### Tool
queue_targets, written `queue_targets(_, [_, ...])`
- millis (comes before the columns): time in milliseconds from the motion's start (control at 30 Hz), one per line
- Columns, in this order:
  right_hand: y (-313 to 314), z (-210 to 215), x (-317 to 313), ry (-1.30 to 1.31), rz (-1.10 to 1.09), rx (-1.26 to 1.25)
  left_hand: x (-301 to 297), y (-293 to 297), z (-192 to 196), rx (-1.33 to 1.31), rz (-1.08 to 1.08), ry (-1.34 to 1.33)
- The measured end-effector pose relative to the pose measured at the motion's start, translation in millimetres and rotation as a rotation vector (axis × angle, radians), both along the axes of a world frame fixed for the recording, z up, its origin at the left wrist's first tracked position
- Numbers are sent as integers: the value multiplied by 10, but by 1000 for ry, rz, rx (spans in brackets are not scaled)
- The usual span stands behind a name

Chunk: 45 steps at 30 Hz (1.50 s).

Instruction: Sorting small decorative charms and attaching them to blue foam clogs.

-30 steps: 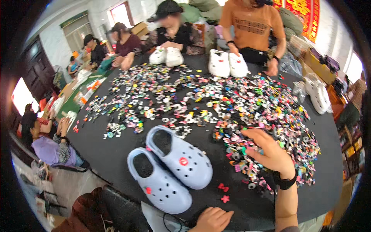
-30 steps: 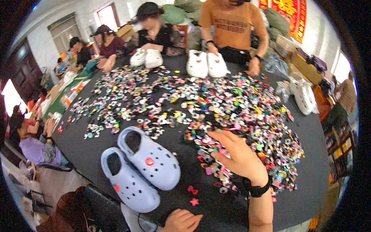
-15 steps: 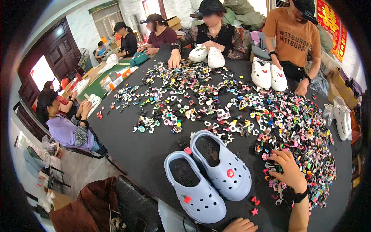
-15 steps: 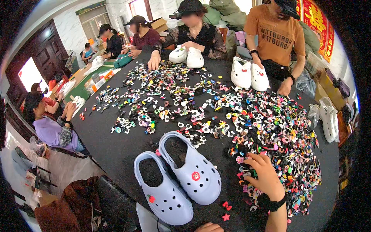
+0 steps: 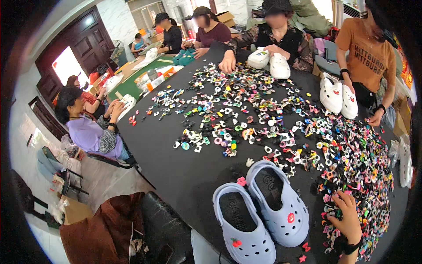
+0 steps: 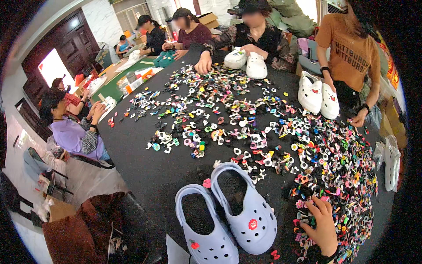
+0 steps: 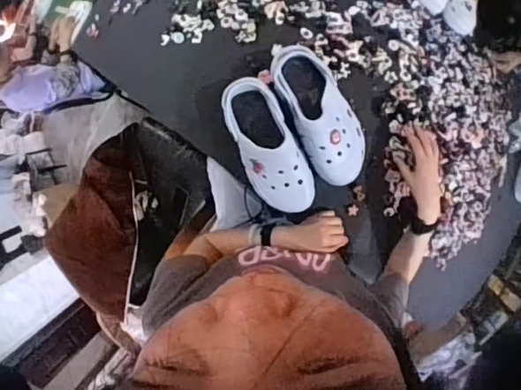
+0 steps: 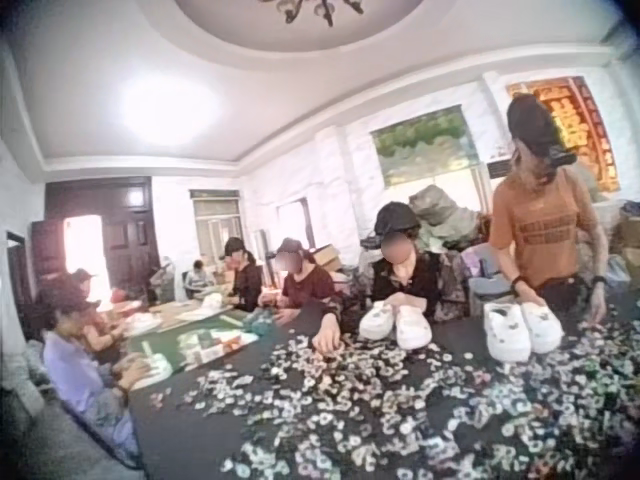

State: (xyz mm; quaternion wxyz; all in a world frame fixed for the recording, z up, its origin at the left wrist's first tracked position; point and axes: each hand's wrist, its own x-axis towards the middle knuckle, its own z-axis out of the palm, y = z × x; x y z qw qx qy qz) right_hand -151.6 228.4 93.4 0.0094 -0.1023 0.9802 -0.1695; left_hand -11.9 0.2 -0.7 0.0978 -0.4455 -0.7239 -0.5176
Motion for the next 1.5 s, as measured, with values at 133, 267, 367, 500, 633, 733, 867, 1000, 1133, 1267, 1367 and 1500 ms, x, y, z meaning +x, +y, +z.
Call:
queue_targets(133, [1, -19, 38, 22, -2, 19, 21, 1, 18, -5, -6, 24])
queue_targets(267, [10, -43, 48, 51, 22, -10, 58, -20, 46, -54, -30, -72])
queue_targets(367, [29, -40, 67, 48, 32, -11, 35, -68, 185, -43, -9, -129])
queue_targets(500, [84, -114, 51, 93, 68, -4, 5, -270, 499, 85, -224, -270])
queue_targets(633, [4, -111, 66, 147, 122, 33, -85, -995, 1041, 138, -129, -251])
queue_targets(733, [-6, -143, 61, 175, 140, 61, -233, -1623, 1082, 386, 307, -371])
queue_targets(867, [15, -132, 112, 182, 136, 71, -770, -2398, 953, 469, 721, -522])
queue_targets(1000, [37, -91, 189, 101, 49, 68, -1482, -2801, 560, -232, 1041, -46])
queue_targets(1133, [-16, -81, 133, 73, 45, 75, -1863, -3120, 343, -512, 889, 132])
queue_targets(1267, [-70, -68, 81, 46, 32, 70, -2151, -3284, 204, -559, 792, 45])
queue_targets(1367, [-92, -55, 47, -8, 21, 48, -2207, -3216, 88, -475, 880, 9])
queue_targets(1500, [-90, 45, 66, -56, 51, 43, -2220, -3133, 74, -435, 948, 41])
